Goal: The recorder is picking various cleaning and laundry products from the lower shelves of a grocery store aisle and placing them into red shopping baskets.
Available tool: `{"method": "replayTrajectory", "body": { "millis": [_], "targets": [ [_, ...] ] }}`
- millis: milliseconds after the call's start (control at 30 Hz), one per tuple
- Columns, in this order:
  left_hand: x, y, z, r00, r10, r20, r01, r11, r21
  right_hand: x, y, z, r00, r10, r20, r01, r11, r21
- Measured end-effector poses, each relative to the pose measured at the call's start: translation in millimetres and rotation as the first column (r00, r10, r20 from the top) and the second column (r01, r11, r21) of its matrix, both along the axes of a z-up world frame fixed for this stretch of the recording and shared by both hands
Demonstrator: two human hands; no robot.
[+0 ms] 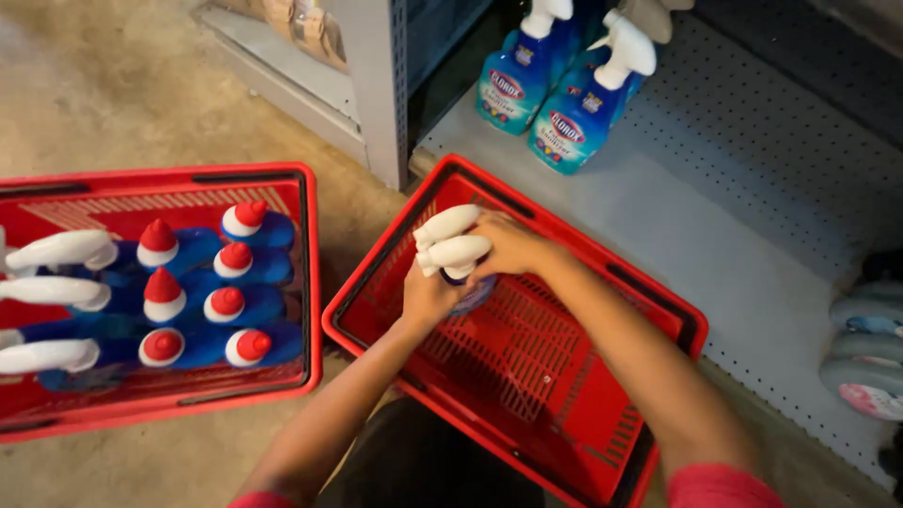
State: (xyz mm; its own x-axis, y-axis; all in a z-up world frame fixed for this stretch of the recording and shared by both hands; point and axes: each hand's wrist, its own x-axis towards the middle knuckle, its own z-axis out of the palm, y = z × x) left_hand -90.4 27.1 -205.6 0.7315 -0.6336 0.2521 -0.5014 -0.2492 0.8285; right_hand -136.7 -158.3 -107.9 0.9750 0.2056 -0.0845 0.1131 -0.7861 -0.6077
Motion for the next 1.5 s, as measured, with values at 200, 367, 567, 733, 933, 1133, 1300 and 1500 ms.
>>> {"method": "replayTrajectory", "body": {
  "millis": [200,367,567,733,933,1133,1300,1500],
  "targets": [
    [1.0,-35.5,-68.0,0.985,0.161,0.057,-0.162,0.987,0.017,38.6,-31.0,-75.6,0.995,-0.054,0.078,0.051,0.998,0.043],
    [-18.7,-52.9,-70.2,0.979,0.156,0.133,-0.161,0.987,0.028,2.6,-57.5,-119.5,0.982,-0.181,0.049,0.178,0.982,0.061],
    [-30.4,-69.1,-105.3,0.975,0.15,0.163,-0.196,0.928,0.318,-55.7,-40.7,-204.9,0.655,-0.753,-0.061,0.71,0.587,0.389],
    [-34.5,-51.8,-47.2,0.992,0.104,0.068,-0.123,0.912,0.392,-52.3,6.9,-323.7,0.55,-0.827,0.117,0.496,0.436,0.751],
    [-19.8,-36.3,-64.5,1.0,-0.013,-0.002,0.013,0.977,0.211,-21.9,14.7,-282.7,0.473,-0.865,-0.169,0.747,0.292,0.597],
    [23.7,-17.0,-43.4,0.938,-0.251,0.239,0.135,0.9,0.414,-24.3,3.7,-288.9,0.546,-0.838,0.017,0.661,0.443,0.605],
    [80.0,17.8,21.2,0.88,-0.417,0.229,0.078,0.601,0.795,-55.1,-26.4,-167.3,0.785,-0.615,0.072,0.558,0.752,0.351],
    [135.7,-98.7,96.9,0.906,-0.188,0.378,0.048,0.936,0.349,-39.8,-111.0,-36.9,0.339,-0.852,0.398,0.766,0.496,0.409]
  ]
}}
